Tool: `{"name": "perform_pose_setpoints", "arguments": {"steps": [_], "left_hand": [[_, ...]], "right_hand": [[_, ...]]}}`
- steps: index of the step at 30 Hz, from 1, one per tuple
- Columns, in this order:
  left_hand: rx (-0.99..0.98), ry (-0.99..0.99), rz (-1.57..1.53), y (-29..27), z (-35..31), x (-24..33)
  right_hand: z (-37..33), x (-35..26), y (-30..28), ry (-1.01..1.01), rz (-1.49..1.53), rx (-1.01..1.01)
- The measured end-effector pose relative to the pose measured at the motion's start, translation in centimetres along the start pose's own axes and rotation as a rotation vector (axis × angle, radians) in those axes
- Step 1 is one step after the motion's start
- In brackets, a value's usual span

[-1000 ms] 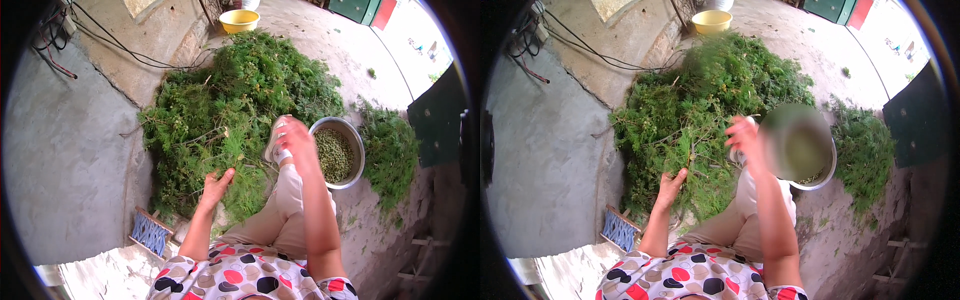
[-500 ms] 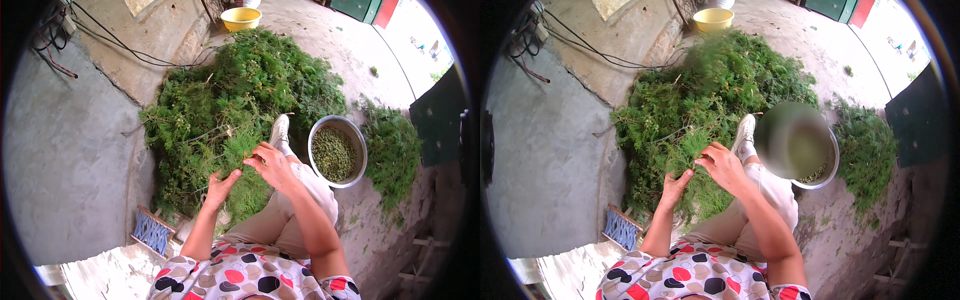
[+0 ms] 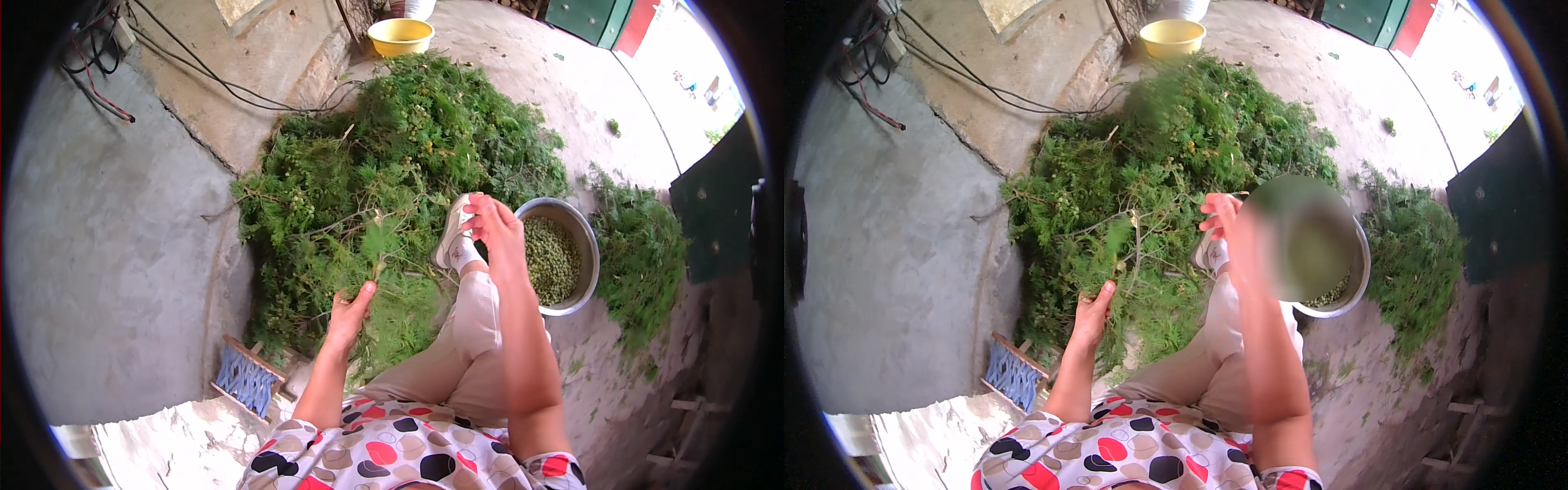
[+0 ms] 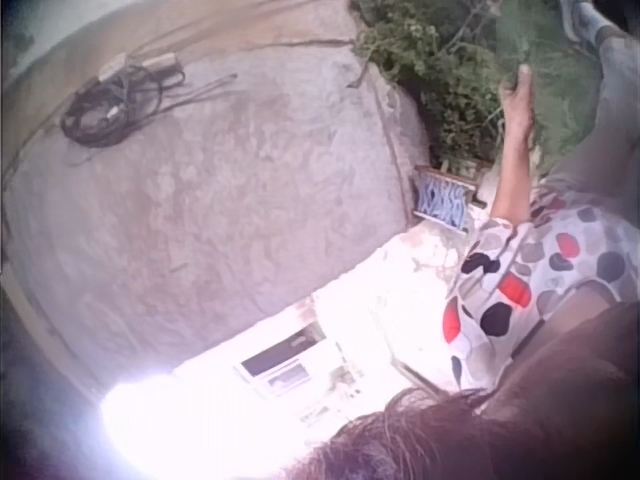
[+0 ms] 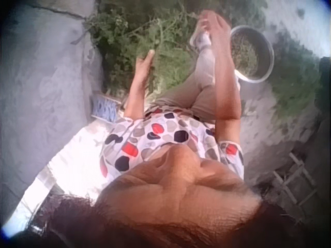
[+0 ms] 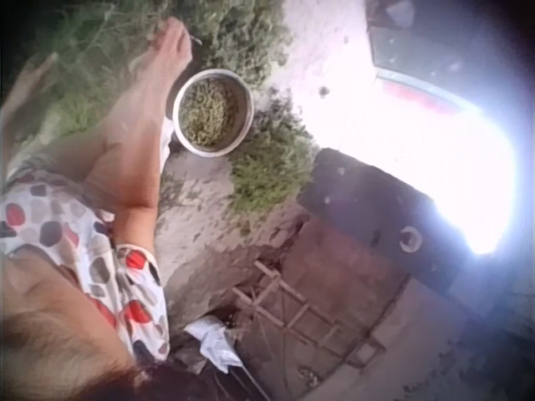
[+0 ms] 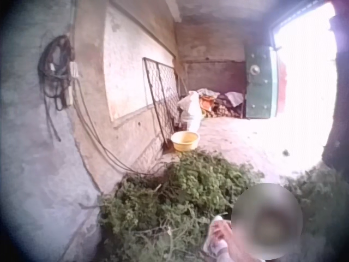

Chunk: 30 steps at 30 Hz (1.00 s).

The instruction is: The person picks small green leaves or berries from conifer-like branches by hand and places them into a metal bowl.

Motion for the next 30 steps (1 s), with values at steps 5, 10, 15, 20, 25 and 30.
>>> {"name": "perform_pose_setpoints", "arguments": {"steps": [5, 10, 15, 20, 25, 30], "left_hand": [[0.037, 0.008, 0.013, -0.8, 0.7, 0.1], [-0.04, -0.066, 0.031, -0.1, 1.0, -0.5], [0.025, -0.043, 0.118, 1.6, -0.1, 0.0], [-0.152, 0.086, 0.144, 3.3, -0.1, 1.1], [-0.19, 0.167, 0.121, 3.3, 0.1, 1.3], [-0.215, 0.253, 0.115, 3.6, 0.0, 1.7]], "right_hand": [[0.1, -0.1, -1.7, 0.03, 0.137, -0.066], [1.9, -1.2, -9.2, -0.236, 1.064, 0.075], [0.9, 0.3, -4.1, 0.011, 0.515, -0.06], [-4.1, 2.6, 5.9, 0.001, -0.326, -0.526], [-4.6, 3.3, 6.9, -0.015, -0.44, -0.497], [-5.6, 1.3, 7.3, -0.602, -0.864, -0.345]]}}
Point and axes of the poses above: each hand's wrist, its own z-axis towards the middle knuckle, its own y-axis out of the palm, x = y × z, the point moved 7 cm from there along z, towards the middle knuckle, and after that the axes turned 8 degrees about -z, right-handed, at the moved point
